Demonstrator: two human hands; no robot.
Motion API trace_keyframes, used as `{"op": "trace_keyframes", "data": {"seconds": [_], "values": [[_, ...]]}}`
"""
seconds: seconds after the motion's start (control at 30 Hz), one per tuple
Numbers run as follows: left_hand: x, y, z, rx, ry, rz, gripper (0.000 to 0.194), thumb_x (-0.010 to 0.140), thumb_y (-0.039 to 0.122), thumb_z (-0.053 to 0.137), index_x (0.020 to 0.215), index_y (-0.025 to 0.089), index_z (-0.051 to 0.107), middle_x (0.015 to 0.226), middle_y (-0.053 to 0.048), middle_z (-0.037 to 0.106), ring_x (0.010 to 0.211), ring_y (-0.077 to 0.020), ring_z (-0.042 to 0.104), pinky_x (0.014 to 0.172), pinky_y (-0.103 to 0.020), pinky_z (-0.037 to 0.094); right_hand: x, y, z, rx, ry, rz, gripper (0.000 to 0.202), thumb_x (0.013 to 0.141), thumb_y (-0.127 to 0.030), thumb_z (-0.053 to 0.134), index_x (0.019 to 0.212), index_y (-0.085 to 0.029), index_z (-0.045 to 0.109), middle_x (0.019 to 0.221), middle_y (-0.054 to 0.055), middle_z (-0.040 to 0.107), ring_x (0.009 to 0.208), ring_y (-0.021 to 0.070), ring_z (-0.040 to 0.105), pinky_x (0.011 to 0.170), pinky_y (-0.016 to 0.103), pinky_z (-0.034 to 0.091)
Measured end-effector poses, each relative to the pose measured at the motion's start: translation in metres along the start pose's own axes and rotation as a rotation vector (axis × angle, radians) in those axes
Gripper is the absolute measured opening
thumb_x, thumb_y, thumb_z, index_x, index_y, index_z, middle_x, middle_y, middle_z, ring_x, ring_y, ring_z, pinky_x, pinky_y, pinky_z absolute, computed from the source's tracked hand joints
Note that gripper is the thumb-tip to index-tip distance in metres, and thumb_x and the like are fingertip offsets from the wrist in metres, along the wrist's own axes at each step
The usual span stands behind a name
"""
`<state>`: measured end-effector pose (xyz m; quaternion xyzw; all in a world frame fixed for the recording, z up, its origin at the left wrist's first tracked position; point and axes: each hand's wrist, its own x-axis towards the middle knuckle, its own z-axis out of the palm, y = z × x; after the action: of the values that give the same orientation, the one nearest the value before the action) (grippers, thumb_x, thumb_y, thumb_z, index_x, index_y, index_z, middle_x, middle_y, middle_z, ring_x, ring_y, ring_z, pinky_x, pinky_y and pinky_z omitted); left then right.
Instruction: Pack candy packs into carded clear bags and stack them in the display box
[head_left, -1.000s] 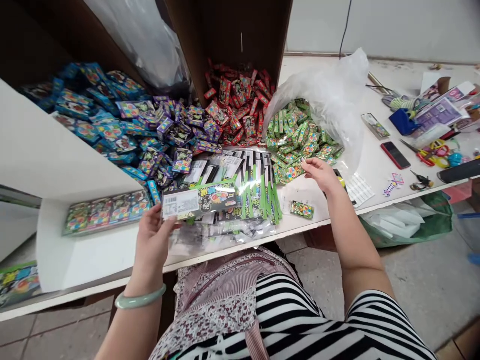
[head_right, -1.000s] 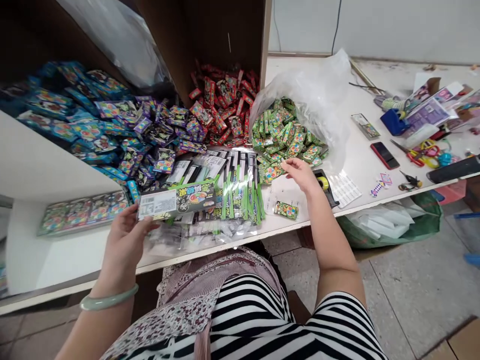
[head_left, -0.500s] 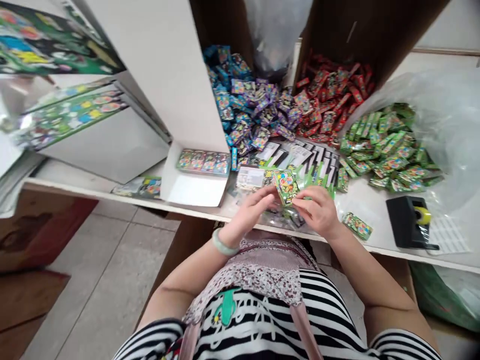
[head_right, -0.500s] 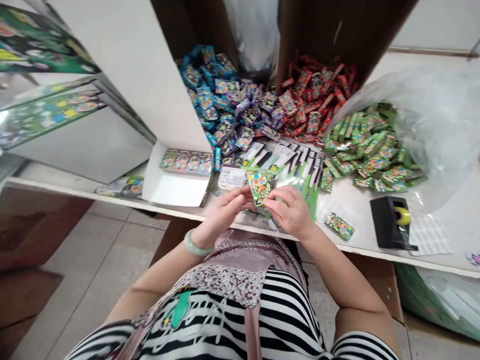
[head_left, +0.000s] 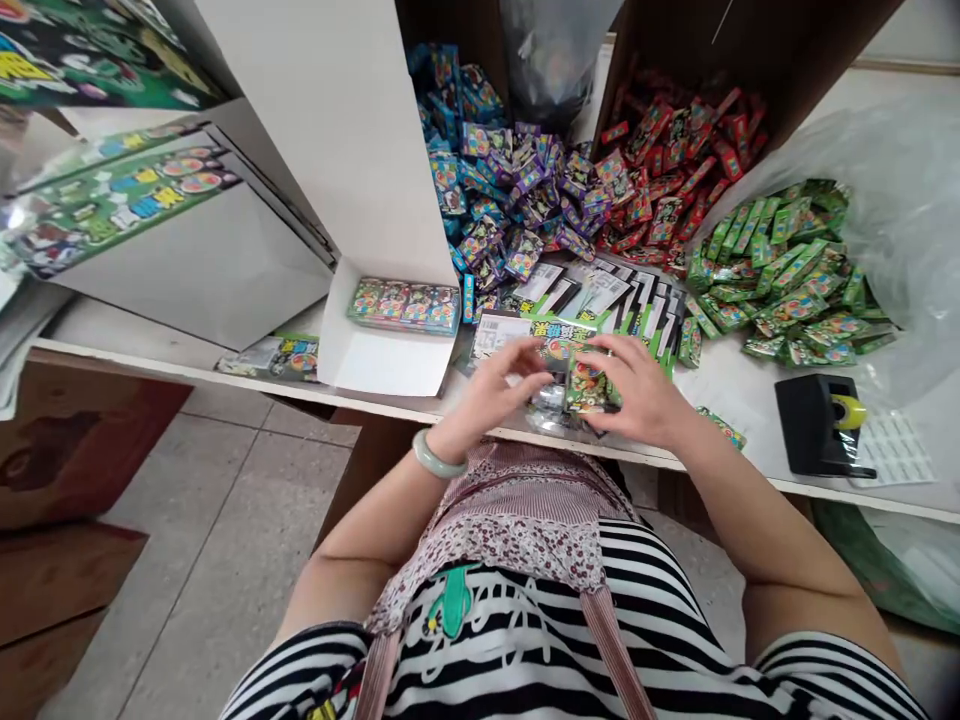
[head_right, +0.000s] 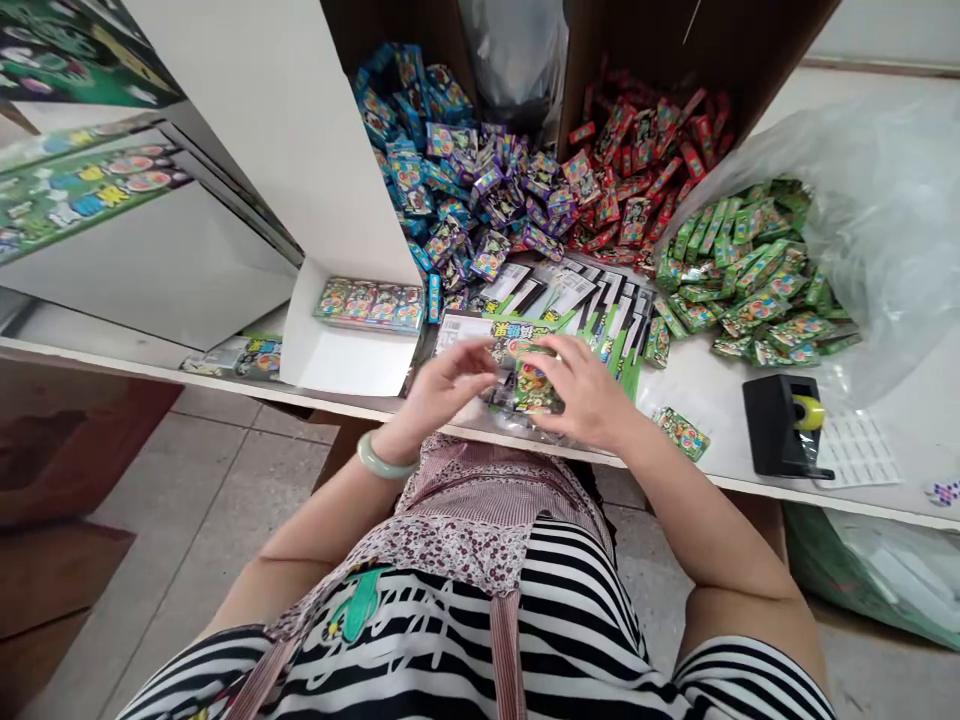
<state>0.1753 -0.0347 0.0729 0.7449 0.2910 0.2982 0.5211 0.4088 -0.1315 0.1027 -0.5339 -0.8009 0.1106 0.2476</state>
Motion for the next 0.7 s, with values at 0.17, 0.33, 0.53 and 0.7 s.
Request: {"op": "trace_keyframes", "data": {"seconds": [0.17,0.33,0.53,0.7], "values": [[0.049,-0.019,-0.028,0.586,-0.247,0.238,0.101,0.066,0.052,0.087,0.150,0.019,0.041,0.158,-0.022,0.038,0.151,-0.0428,0.026,0.122,-0.063,0.022,-0.035,0.041,-0.018,-0.100,0.278,0.255,0.061,0.086,-0.042,0.069,0.143,-0.028,0.051,0.145,0.013,0.048,0.135,0.0384,0.045,0.115,0.059,0.035],[0.072,-0.025,-0.017,0.786,-0.394,0.184,0.103,0.066,0.043,0.087,0.152,0.016,0.038,0.153,-0.022,0.043,0.150,-0.0455,0.025,0.121,-0.067,0.013,-0.046,0.051,-0.020,-0.058,0.252,0.287,0.066,0.087,-0.052,0.069,0.145,-0.027,0.050,0.144,0.014,0.050,0.135,0.0383,0.047,0.114,0.059,0.038],[0.054,-0.004,-0.020,0.778,-0.284,0.356,0.099,0.069,0.050,0.083,0.150,0.015,0.040,0.141,-0.022,0.050,0.134,-0.0399,0.045,0.119,-0.060,0.026,-0.019,0.038,-0.013,-0.098,0.292,0.166,0.067,0.090,-0.046,0.066,0.150,-0.028,0.044,0.152,0.013,0.042,0.140,0.0393,0.040,0.117,0.059,0.032],[0.035,0.004,-0.032,0.763,-0.237,0.400,0.099,0.075,0.060,0.077,0.152,0.016,0.036,0.139,-0.022,0.050,0.129,-0.0379,0.050,0.110,-0.056,0.041,-0.005,0.034,-0.011,-0.116,0.134,0.000,0.069,0.089,-0.037,0.070,0.151,-0.023,0.042,0.149,0.016,0.045,0.134,0.0400,0.043,0.113,0.061,0.038]]}}
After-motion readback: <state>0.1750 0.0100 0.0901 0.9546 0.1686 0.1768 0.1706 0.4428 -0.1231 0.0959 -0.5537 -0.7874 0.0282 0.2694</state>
